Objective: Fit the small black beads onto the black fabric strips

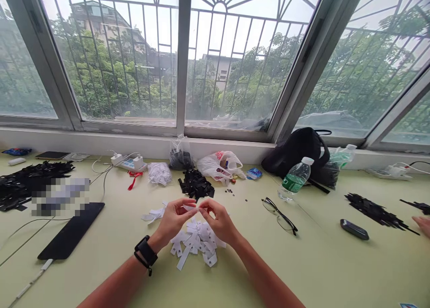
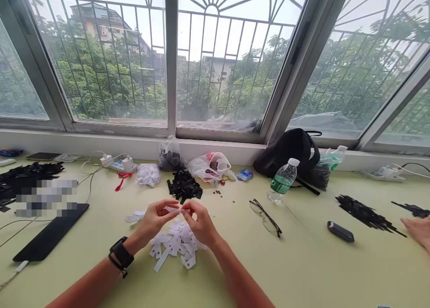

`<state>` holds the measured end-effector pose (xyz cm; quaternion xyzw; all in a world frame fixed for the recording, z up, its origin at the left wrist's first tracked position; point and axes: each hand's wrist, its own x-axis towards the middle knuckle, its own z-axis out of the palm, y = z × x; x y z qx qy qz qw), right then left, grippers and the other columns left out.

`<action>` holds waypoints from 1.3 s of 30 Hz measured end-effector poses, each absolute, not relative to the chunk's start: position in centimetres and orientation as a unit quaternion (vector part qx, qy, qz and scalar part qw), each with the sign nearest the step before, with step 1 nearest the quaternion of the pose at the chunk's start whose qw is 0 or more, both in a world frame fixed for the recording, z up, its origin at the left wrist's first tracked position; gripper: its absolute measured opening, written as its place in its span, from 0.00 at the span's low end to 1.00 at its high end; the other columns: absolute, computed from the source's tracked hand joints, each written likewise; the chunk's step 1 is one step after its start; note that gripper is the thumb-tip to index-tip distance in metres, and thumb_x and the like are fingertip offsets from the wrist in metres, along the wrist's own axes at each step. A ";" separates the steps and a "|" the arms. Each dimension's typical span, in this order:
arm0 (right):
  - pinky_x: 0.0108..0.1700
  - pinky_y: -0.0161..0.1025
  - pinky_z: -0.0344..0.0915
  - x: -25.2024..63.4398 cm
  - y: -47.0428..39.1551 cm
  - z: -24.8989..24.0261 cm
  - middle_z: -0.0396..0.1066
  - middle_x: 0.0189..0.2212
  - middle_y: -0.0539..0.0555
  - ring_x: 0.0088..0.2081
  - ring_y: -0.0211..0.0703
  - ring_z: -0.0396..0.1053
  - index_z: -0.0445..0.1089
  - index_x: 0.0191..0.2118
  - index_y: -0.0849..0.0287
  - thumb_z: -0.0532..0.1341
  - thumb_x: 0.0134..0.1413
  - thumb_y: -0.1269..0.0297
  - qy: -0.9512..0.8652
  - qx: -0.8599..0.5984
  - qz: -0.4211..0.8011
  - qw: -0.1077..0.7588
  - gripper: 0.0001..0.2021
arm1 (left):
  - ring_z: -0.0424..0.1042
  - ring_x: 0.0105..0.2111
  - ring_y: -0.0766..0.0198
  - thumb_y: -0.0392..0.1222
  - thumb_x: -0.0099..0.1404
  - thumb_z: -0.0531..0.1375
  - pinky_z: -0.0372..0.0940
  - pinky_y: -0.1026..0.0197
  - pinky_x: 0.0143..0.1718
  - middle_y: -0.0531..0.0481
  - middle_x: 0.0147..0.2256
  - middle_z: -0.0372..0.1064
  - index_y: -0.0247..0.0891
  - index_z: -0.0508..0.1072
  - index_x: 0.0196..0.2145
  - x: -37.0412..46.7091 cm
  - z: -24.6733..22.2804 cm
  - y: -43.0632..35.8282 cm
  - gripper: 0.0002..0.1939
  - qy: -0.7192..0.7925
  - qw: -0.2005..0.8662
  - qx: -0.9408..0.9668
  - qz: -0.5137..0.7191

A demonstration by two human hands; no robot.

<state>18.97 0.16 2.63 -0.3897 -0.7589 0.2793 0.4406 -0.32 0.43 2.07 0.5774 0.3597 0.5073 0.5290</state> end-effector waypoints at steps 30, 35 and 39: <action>0.35 0.40 0.50 18.2 -0.6 0.9 0.68 0.30 0.53 0.32 0.42 0.62 0.66 0.32 0.60 0.54 0.65 0.70 -0.860 -0.437 -0.128 0.231 0.09 | 0.75 0.34 0.59 0.41 0.69 0.58 0.68 0.61 0.38 0.46 0.34 0.79 0.37 0.81 0.36 0.5 2.0 -1.1 0.11 0.403 0.318 0.737 0.440; 0.34 0.42 0.48 18.1 -0.7 0.8 0.68 0.29 0.52 0.30 0.42 0.61 0.66 0.30 0.59 0.55 0.63 0.72 -0.861 -0.432 -0.149 0.223 0.09 | 0.72 0.30 0.60 0.43 0.69 0.56 0.65 0.61 0.34 0.46 0.30 0.77 0.36 0.80 0.33 0.5 2.3 -1.2 0.15 0.408 0.288 0.758 0.420; 0.35 0.42 0.49 18.0 -0.8 0.9 0.68 0.29 0.52 0.31 0.43 0.62 0.66 0.30 0.59 0.56 0.64 0.71 -0.860 -0.429 -0.155 0.230 0.09 | 0.67 0.26 0.62 0.42 0.67 0.56 0.62 0.63 0.30 0.47 0.25 0.74 0.36 0.80 0.29 0.5 2.8 -1.5 0.15 0.412 0.269 0.761 0.422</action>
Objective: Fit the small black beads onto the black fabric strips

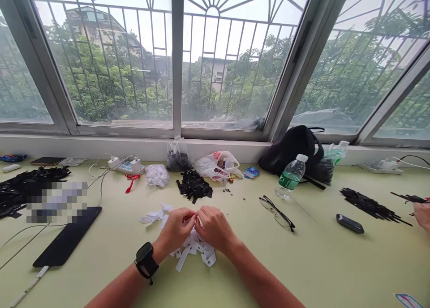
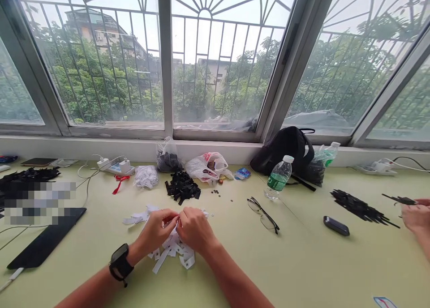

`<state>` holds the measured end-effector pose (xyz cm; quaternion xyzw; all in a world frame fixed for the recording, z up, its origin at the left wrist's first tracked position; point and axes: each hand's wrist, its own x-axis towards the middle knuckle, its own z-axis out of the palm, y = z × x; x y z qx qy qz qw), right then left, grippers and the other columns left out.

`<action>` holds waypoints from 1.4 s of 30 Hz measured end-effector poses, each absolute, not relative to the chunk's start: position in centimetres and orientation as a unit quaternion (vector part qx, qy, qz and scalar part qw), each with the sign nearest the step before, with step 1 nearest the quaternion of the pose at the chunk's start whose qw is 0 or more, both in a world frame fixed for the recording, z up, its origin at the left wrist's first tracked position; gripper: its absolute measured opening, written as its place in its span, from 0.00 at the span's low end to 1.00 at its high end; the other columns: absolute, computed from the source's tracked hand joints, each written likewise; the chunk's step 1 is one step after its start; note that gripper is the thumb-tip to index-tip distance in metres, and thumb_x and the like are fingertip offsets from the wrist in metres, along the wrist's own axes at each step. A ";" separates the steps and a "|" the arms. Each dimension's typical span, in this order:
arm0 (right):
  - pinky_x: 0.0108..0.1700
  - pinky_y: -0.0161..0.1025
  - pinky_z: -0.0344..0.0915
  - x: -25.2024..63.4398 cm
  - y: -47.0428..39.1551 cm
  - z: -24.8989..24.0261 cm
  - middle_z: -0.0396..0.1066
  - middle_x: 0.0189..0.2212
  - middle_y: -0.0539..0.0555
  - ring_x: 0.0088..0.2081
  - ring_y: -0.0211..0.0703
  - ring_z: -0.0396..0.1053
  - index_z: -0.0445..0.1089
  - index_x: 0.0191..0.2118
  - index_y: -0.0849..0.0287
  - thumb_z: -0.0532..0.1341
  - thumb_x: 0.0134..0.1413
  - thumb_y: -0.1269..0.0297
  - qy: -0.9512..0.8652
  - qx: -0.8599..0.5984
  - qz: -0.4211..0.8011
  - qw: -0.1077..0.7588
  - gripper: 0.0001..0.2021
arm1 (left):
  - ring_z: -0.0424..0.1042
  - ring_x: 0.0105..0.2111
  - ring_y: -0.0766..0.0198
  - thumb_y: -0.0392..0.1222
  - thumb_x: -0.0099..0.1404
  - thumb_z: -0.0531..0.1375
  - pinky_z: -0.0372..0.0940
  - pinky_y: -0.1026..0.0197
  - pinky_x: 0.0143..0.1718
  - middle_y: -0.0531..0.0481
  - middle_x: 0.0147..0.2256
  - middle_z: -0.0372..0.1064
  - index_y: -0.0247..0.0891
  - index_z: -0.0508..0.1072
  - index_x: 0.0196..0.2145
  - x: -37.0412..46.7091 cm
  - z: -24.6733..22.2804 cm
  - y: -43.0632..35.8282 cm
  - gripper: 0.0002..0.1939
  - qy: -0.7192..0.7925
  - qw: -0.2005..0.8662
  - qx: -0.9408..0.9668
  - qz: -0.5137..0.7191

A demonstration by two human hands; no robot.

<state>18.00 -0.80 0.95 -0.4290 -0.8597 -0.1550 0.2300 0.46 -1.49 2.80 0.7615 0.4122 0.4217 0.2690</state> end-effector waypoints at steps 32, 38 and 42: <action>0.29 0.41 0.50 17.6 -1.2 0.8 0.70 0.27 0.53 0.27 0.44 0.66 0.64 0.32 0.58 0.57 0.65 0.67 -0.879 -0.415 -0.154 0.176 0.08 | 0.56 0.23 0.67 0.38 0.59 0.59 0.50 0.65 0.25 0.55 0.20 0.61 0.34 0.74 0.22 0.7 1.7 -1.0 0.10 0.414 0.382 0.717 0.410; 0.30 0.41 0.50 17.9 -1.4 1.2 0.69 0.28 0.53 0.27 0.42 0.63 0.64 0.32 0.58 0.51 0.69 0.67 -0.878 -0.420 -0.117 0.198 0.12 | 0.58 0.23 0.67 0.41 0.62 0.58 0.52 0.65 0.24 0.54 0.21 0.64 0.35 0.74 0.24 0.8 1.4 -0.8 0.11 0.404 0.400 0.713 0.410; 0.33 0.39 0.53 18.3 -1.2 1.8 0.66 0.28 0.51 0.29 0.42 0.62 0.62 0.32 0.57 0.47 0.71 0.67 -0.851 -0.445 -0.058 0.272 0.14 | 0.59 0.25 0.66 0.48 0.67 0.58 0.55 0.65 0.26 0.54 0.24 0.64 0.35 0.73 0.27 1.0 1.9 -0.8 0.15 0.401 0.380 0.704 0.447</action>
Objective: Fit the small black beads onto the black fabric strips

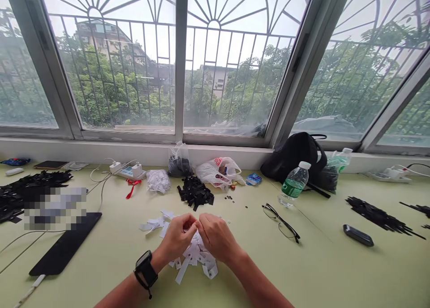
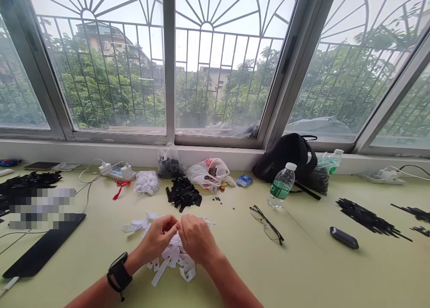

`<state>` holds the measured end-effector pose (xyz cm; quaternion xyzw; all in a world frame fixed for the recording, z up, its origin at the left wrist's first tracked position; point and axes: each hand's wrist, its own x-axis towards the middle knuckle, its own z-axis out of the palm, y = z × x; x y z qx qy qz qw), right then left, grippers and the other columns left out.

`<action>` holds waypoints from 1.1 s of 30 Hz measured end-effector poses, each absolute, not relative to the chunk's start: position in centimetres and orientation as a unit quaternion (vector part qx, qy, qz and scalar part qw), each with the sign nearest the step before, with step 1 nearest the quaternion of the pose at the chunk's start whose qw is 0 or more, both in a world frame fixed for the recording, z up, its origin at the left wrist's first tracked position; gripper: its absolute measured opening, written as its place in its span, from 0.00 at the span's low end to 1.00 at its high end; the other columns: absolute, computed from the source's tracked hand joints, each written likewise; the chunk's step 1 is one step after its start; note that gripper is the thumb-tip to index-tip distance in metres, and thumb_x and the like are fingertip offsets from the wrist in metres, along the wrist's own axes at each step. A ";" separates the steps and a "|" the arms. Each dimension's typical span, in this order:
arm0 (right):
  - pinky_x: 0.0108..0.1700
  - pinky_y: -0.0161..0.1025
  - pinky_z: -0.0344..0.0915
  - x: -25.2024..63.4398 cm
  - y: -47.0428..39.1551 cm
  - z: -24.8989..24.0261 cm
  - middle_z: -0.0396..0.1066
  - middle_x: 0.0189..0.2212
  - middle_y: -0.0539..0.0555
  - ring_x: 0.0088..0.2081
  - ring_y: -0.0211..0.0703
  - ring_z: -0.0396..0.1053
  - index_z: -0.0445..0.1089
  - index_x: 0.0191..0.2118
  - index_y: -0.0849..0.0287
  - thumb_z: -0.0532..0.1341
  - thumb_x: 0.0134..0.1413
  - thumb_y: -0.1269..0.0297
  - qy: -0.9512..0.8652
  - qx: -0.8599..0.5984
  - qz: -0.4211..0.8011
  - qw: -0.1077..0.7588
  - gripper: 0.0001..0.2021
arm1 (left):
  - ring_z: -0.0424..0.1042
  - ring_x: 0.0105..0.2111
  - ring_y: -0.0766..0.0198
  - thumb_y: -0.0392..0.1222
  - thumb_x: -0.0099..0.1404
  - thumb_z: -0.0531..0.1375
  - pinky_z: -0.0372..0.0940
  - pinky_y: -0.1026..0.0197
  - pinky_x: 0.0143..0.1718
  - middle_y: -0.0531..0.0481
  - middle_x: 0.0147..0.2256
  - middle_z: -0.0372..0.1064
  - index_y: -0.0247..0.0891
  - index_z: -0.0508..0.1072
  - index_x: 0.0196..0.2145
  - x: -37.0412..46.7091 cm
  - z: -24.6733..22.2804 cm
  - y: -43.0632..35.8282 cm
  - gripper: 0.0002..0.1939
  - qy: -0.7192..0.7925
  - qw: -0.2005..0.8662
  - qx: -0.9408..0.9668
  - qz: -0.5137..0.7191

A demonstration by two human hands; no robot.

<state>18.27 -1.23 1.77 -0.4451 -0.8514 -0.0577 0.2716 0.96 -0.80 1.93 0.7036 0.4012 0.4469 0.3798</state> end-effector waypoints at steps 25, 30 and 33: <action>0.30 0.35 0.60 19.6 0.6 1.7 0.68 0.26 0.50 0.27 0.39 0.64 0.68 0.32 0.58 0.56 0.62 0.68 -0.771 -0.442 0.134 0.437 0.07 | 0.60 0.21 0.64 0.47 0.65 0.60 0.51 0.62 0.26 0.53 0.20 0.68 0.39 0.71 0.20 -0.1 2.5 -0.6 0.18 0.500 0.211 0.711 0.448; 0.29 0.35 0.53 22.6 2.0 1.2 0.62 0.23 0.48 0.25 0.38 0.60 0.60 0.25 0.58 0.57 0.53 0.74 -0.757 -0.527 0.053 0.382 0.08 | 0.60 0.23 0.63 0.32 0.54 0.58 0.50 0.63 0.27 0.55 0.21 0.62 0.41 0.63 0.22 -1.1 1.9 0.0 0.08 0.566 0.088 0.683 0.452; 0.28 0.34 0.50 23.7 2.5 0.8 0.62 0.22 0.48 0.26 0.37 0.60 0.57 0.24 0.58 0.56 0.50 0.75 -0.752 -0.561 0.052 0.342 0.09 | 0.62 0.26 0.62 0.30 0.53 0.56 0.54 0.63 0.28 0.55 0.25 0.64 0.42 0.65 0.28 -1.6 2.2 0.6 0.08 0.571 0.089 0.669 0.467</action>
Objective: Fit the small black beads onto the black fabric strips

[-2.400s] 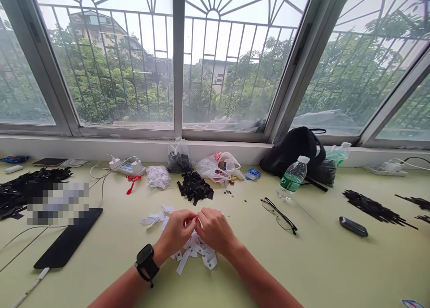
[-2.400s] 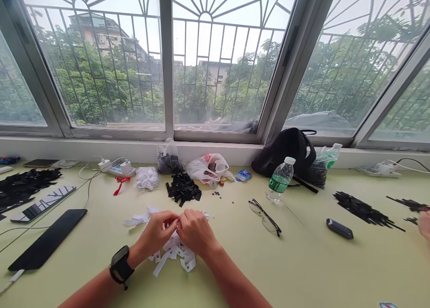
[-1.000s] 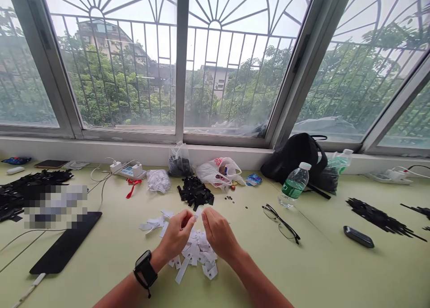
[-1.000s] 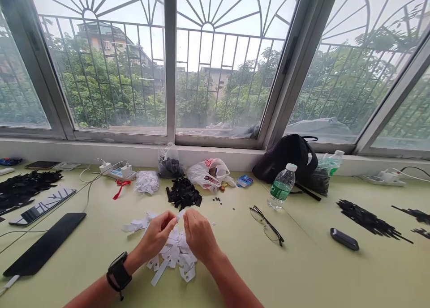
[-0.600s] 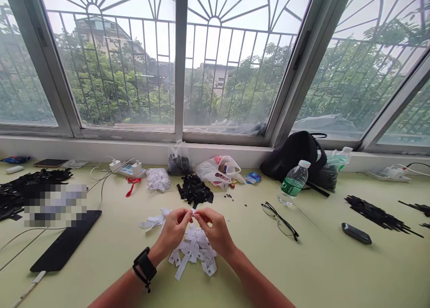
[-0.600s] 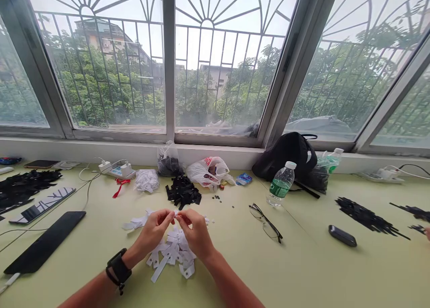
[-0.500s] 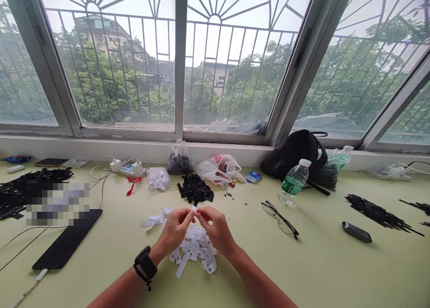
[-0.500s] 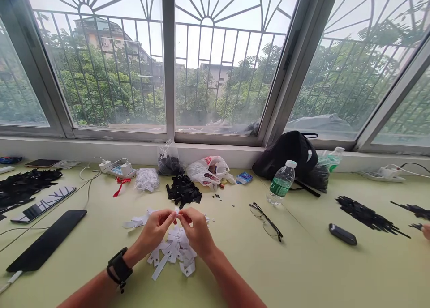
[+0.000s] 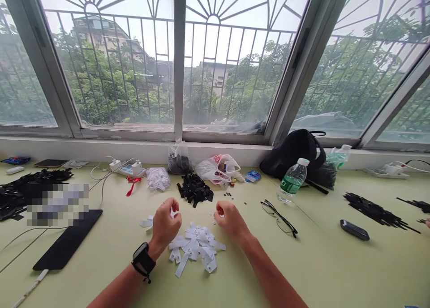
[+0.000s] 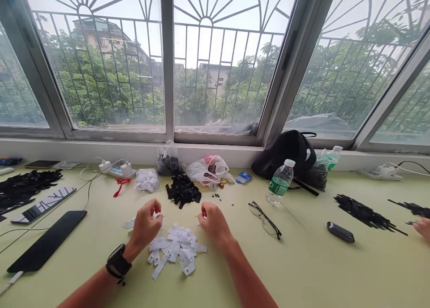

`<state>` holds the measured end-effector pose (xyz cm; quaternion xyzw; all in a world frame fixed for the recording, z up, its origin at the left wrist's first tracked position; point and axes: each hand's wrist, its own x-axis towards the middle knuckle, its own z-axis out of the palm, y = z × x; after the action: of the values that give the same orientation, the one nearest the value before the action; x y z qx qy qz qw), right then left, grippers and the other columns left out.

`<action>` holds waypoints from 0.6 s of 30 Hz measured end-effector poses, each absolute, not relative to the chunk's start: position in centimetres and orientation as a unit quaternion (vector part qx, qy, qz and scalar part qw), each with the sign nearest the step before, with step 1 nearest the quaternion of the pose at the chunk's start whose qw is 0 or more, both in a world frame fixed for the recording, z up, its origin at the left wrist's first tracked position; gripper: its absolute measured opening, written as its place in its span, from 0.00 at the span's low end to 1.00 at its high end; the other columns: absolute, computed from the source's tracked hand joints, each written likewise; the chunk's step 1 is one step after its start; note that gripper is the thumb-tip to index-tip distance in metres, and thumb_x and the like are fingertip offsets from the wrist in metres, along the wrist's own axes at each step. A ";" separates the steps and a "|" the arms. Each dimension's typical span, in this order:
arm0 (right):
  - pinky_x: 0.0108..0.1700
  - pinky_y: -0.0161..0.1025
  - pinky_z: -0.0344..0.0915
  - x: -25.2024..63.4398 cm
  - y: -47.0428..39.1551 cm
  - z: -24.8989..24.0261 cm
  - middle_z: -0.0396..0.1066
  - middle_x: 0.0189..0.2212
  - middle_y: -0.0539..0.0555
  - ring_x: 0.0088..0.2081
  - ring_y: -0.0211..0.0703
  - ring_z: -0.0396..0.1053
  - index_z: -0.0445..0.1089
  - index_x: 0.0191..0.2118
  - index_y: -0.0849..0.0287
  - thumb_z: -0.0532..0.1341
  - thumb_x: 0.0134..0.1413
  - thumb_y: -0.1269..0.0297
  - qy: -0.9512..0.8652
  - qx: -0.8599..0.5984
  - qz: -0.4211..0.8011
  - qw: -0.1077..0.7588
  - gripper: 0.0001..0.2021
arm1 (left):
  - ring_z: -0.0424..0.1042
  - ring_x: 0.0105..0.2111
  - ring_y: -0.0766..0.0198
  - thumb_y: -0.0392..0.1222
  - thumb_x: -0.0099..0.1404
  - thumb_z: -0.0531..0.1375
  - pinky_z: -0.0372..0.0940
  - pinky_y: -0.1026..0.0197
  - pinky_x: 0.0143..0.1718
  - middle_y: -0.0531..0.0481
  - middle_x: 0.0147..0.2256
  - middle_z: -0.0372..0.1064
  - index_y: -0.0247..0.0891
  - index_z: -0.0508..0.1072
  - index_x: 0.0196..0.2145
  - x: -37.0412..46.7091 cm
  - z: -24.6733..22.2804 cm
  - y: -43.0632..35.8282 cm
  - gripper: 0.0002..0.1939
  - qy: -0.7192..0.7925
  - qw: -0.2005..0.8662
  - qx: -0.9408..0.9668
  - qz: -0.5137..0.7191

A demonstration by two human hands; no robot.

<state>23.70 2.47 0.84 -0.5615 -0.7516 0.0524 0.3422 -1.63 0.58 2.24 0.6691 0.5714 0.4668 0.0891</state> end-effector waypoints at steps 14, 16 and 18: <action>0.30 0.35 0.47 23.8 2.5 0.9 0.67 0.26 0.49 0.28 0.37 0.62 0.63 0.28 0.59 0.58 0.51 0.75 -0.749 -0.606 0.026 0.267 0.06 | 0.73 0.46 0.47 0.36 0.67 0.56 0.65 0.54 0.38 0.39 0.46 0.74 0.38 0.73 0.52 -8.8 4.4 7.3 0.16 0.674 -0.082 0.711 0.183; 0.30 0.35 0.47 23.7 2.4 1.1 0.67 0.26 0.49 0.28 0.37 0.62 0.63 0.28 0.59 0.57 0.53 0.75 -0.746 -0.607 0.021 0.274 0.06 | 0.72 0.47 0.46 0.34 0.67 0.55 0.65 0.53 0.40 0.37 0.47 0.73 0.36 0.75 0.50 -9.3 4.4 8.7 0.16 0.632 -0.145 0.746 0.151; 0.30 0.35 0.47 23.6 2.3 1.2 0.68 0.26 0.49 0.27 0.37 0.62 0.64 0.28 0.59 0.57 0.55 0.74 -0.744 -0.605 0.020 0.283 0.06 | 0.71 0.46 0.46 0.33 0.67 0.55 0.65 0.53 0.42 0.37 0.46 0.73 0.36 0.77 0.45 -9.5 4.3 9.8 0.13 0.604 -0.162 0.769 0.136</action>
<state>23.60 2.33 1.23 -0.6052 -0.7439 0.0196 0.2828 -9.54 9.75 4.33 0.7686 0.6037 0.1361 -0.1618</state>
